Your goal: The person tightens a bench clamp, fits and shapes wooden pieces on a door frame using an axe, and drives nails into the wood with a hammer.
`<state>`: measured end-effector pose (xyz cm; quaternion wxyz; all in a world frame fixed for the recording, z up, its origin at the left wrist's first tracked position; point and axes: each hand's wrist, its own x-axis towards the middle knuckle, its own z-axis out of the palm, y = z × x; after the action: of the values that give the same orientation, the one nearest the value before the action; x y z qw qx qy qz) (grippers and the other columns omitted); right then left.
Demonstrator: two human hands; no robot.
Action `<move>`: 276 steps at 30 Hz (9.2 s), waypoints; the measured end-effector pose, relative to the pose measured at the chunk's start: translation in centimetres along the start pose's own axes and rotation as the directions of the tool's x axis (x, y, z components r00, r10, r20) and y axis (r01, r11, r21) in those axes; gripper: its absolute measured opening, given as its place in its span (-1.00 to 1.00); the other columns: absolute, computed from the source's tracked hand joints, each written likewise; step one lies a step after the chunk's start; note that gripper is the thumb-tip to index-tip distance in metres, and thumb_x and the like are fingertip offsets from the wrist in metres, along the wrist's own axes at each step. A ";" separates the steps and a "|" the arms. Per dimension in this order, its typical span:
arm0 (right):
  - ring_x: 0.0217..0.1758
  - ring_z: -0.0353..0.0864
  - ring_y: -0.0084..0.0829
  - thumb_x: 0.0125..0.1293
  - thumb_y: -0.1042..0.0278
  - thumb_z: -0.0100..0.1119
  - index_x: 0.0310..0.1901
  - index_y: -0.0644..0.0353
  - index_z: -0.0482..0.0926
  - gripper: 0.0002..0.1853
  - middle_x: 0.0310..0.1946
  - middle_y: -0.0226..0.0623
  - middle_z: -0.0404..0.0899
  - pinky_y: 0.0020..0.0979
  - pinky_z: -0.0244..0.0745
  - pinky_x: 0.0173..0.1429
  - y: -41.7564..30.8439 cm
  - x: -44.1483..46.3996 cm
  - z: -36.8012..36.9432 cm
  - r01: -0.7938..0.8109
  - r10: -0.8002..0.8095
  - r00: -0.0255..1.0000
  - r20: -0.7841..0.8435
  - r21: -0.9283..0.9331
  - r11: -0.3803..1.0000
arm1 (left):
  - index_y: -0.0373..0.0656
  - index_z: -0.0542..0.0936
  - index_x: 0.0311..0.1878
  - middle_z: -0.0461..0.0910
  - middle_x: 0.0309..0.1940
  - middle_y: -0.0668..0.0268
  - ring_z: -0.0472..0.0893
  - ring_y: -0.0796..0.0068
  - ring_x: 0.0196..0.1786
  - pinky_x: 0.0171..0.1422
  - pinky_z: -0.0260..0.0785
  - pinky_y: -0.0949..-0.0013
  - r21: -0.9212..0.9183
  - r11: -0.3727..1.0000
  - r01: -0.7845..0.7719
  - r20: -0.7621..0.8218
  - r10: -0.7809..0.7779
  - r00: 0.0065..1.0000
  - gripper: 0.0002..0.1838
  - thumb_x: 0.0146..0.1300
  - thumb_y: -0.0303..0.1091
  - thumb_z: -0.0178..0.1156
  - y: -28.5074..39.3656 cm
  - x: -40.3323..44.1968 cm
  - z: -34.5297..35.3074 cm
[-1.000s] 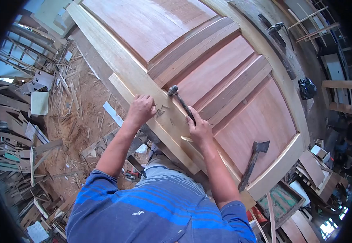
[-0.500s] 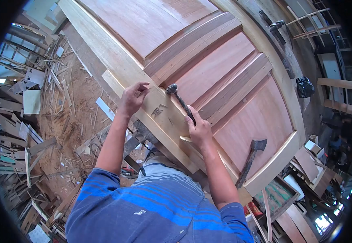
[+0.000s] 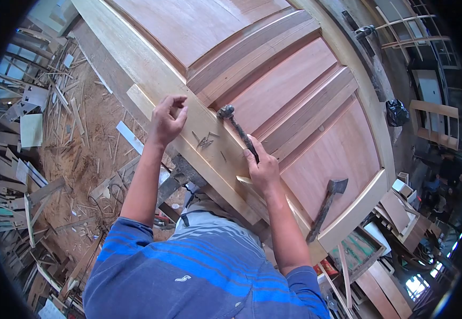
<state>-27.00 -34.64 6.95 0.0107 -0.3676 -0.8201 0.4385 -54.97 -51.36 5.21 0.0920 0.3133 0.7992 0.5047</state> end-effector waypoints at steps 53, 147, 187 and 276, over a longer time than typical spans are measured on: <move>-0.11 0.90 -0.01 0.60 0.22 0.37 0.58 -0.16 0.55 -0.43 -0.07 -0.04 0.86 -0.03 0.74 -0.12 -5.8 5.2 2.0 0.457 -0.497 0.860 -0.113 -0.262 0.850 | 0.29 0.78 0.35 0.91 -0.13 0.42 0.87 0.37 -0.09 0.12 0.75 0.21 0.138 0.974 0.178 -0.084 -0.167 0.982 -0.50 0.34 -0.20 0.53 -1.4 1.1 2.3; -0.12 0.82 0.20 0.62 0.18 0.23 0.65 -0.33 0.36 -0.38 -0.18 0.05 0.81 0.22 0.68 -0.05 -1.1 3.4 1.6 0.187 -0.197 0.980 -0.010 -0.263 0.946 | -0.04 0.81 -0.05 0.79 0.01 0.31 0.73 0.24 0.06 0.27 0.56 0.11 0.303 0.873 -0.383 0.300 0.294 0.908 -0.83 0.32 -0.33 0.49 1.2 -4.7 1.6; -0.13 0.87 0.05 0.63 0.04 0.27 0.54 -0.28 0.52 -0.49 -0.12 -0.11 0.86 0.08 0.75 -0.08 -0.6 3.0 1.1 0.130 -0.149 0.987 -0.058 -0.246 0.960 | -0.15 0.82 0.08 0.80 -0.10 0.13 0.79 0.21 -0.09 0.03 0.66 0.20 0.105 0.994 -0.036 -0.147 0.052 0.988 -0.82 0.48 -0.42 0.41 -2.2 2.2 1.9; -0.53 0.65 -0.15 0.59 0.36 0.31 0.69 -0.17 0.45 -0.32 -0.41 -0.17 0.66 -0.10 0.59 -0.36 -4.7 7.2 1.9 0.725 -0.751 0.583 -0.309 -0.219 0.653 | -0.15 0.60 0.36 0.67 0.06 0.06 0.78 0.16 0.04 0.18 0.66 0.09 0.134 0.991 -0.016 -0.292 0.055 0.955 -0.45 0.37 -0.74 -0.03 -3.3 2.4 2.5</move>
<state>-35.72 -33.22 7.02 0.3345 -0.0701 -0.8948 0.2872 -57.07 -49.06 1.58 -0.0578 0.2541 0.8294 0.4942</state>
